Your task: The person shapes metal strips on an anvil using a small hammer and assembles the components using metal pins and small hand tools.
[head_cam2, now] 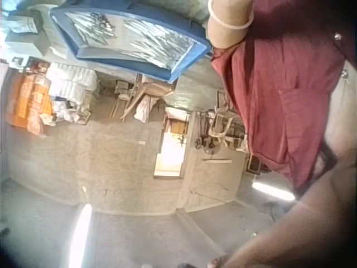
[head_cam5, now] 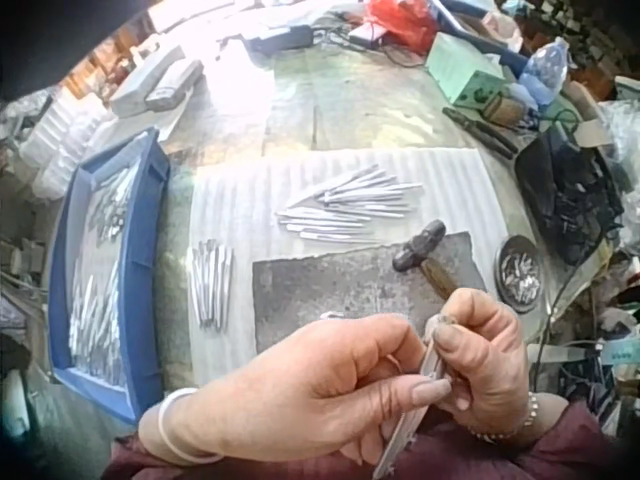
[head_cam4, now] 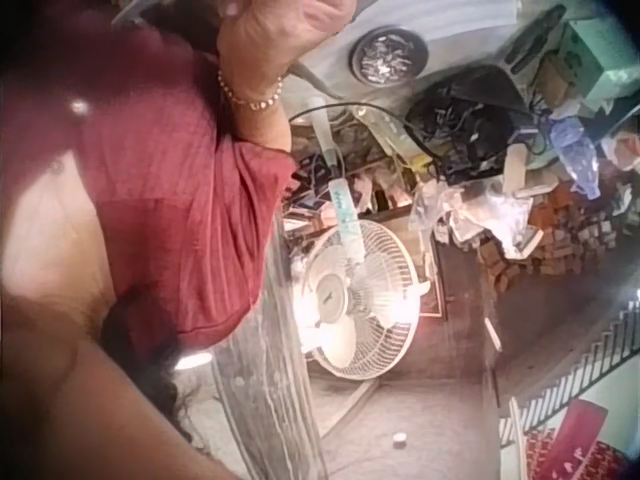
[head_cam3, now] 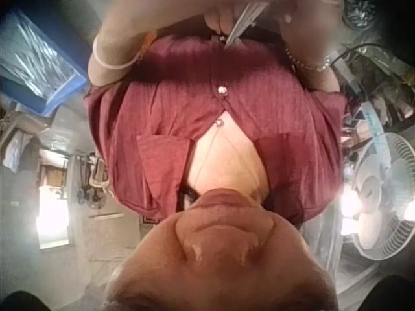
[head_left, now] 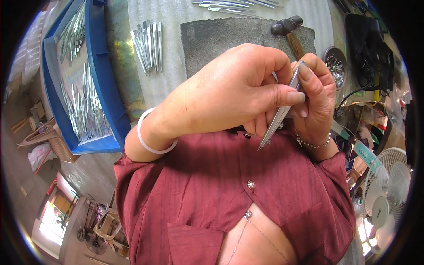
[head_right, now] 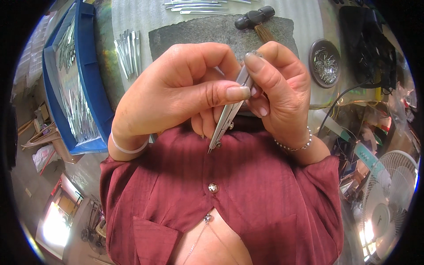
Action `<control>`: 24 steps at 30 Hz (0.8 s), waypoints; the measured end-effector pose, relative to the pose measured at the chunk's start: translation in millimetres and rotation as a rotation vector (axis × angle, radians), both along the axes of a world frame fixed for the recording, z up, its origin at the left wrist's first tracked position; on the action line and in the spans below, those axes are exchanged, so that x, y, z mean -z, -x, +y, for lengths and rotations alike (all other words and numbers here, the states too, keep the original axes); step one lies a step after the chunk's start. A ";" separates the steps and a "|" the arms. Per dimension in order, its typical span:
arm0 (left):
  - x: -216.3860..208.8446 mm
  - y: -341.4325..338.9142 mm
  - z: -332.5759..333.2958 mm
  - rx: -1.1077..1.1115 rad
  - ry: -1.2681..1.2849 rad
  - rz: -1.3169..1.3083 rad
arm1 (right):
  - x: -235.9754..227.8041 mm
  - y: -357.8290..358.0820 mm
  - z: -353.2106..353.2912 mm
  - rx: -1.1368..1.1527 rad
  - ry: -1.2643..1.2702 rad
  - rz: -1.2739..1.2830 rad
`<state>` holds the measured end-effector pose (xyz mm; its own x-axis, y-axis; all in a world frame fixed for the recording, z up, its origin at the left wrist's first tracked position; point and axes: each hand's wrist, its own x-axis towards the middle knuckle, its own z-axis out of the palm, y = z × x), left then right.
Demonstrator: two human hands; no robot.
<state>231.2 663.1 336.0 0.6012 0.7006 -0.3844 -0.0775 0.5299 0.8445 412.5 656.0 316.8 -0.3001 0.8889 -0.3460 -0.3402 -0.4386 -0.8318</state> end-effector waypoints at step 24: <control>3.0 -2.4 18.6 0.083 0.095 -0.071 | 9.1 -2.3 -1.6 0.058 -0.057 0.129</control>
<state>233.6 681.6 333.0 0.6839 0.6098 -0.4005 -0.0881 0.6139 0.7844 414.8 654.5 307.7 -0.2860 0.9233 -0.2563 -0.4693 -0.3681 -0.8027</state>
